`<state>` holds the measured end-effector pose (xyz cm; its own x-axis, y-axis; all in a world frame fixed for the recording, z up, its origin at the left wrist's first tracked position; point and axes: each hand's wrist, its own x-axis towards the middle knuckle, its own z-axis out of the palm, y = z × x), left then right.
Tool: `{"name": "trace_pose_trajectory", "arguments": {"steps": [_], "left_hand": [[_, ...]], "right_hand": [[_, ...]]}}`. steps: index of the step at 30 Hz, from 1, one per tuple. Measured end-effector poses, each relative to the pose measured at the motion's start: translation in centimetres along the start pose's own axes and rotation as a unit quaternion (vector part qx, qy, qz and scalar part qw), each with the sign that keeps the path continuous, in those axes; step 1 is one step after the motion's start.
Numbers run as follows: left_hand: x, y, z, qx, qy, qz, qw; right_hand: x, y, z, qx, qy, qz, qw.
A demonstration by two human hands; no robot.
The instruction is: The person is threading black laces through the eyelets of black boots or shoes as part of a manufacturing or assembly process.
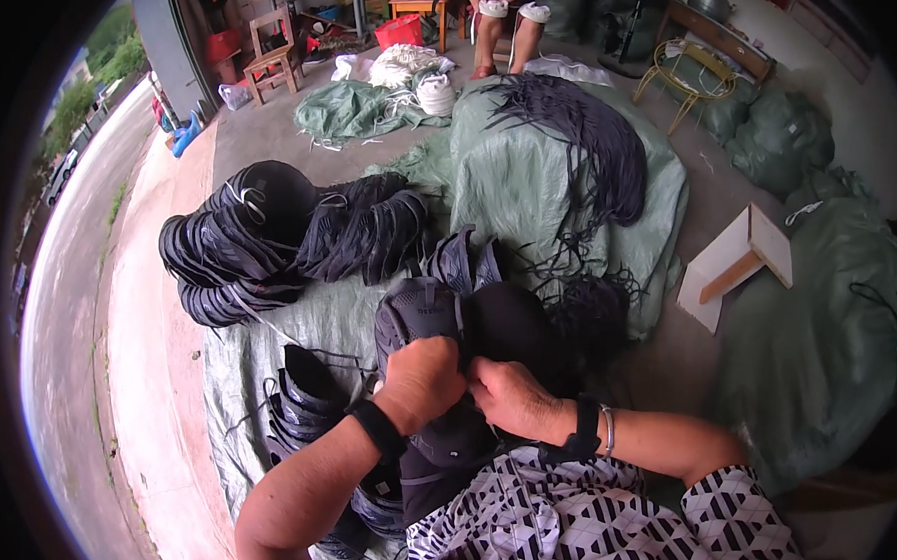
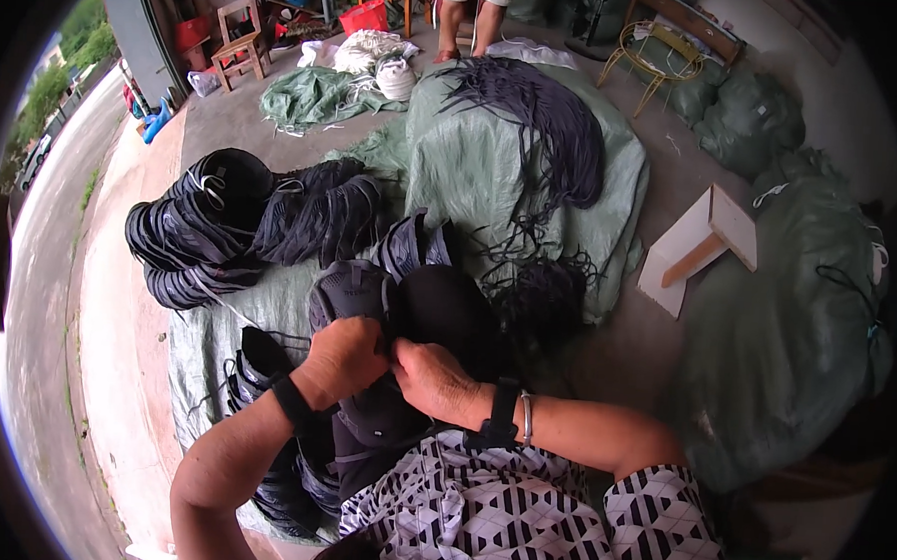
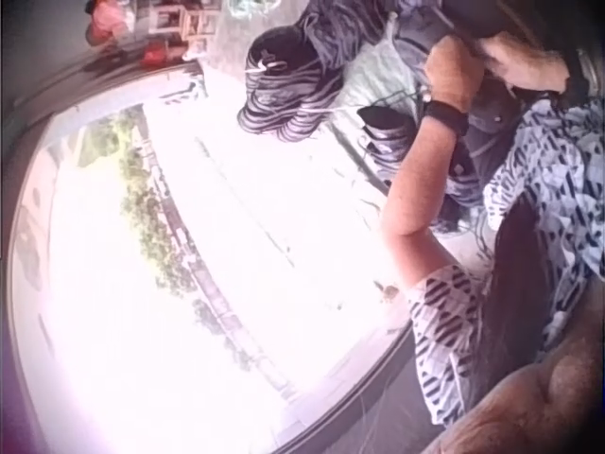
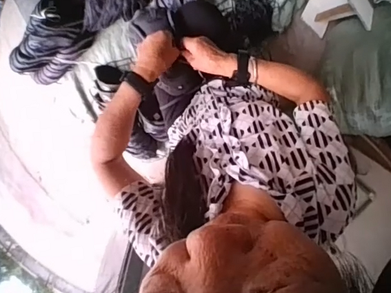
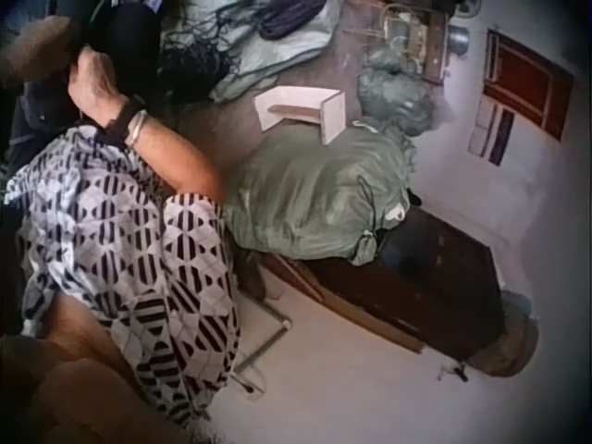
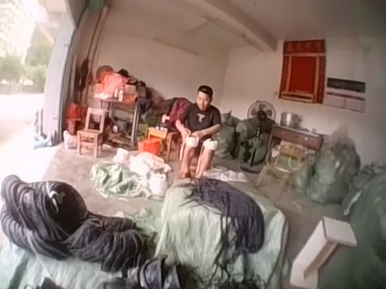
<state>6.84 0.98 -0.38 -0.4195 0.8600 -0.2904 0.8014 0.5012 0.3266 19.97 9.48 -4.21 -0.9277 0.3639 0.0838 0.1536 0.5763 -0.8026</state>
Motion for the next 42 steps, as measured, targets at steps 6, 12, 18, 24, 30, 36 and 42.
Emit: {"name": "trace_pose_trajectory", "arguments": {"steps": [6, 12, 18, 24, 30, 36, 42], "left_hand": [[-0.5, -0.1, 0.0, -0.047, 0.01, -0.024, 0.999], [-1.1, 0.2, -1.5, -0.147, -0.034, -0.048, 0.987], [-1.5, -0.4, 0.0, -0.179, -0.009, -0.035, 0.983], [-1.5, -0.5, -1.1, -0.218, -0.021, -0.035, 0.975], [-1.0, -1.7, -0.1, -0.537, 0.071, -0.057, 0.838], [-0.3, -0.8, -0.3, -0.673, 0.163, -0.045, 0.72], [0.8, -1.1, -0.7, -0.599, 0.089, -0.064, 0.793]], "right_hand": [[0.8, -1.2, -1.7, 0.187, -0.136, 0.257, 0.938], [1.5, 0.4, -0.5, 0.537, -0.102, 0.438, 0.713], [1.3, -0.3, -2.3, 0.14, -0.191, 0.211, 0.948], [1.7, 0.6, -2.0, 0.304, -0.188, 0.233, 0.904], [3.1, -0.4, -4.1, -0.127, 0.004, -0.177, 0.976], [5.4, 0.8, -4.4, -0.224, -0.091, -0.324, 0.915], [5.8, 1.4, -4.4, -0.199, -0.215, -0.231, 0.928]]}}
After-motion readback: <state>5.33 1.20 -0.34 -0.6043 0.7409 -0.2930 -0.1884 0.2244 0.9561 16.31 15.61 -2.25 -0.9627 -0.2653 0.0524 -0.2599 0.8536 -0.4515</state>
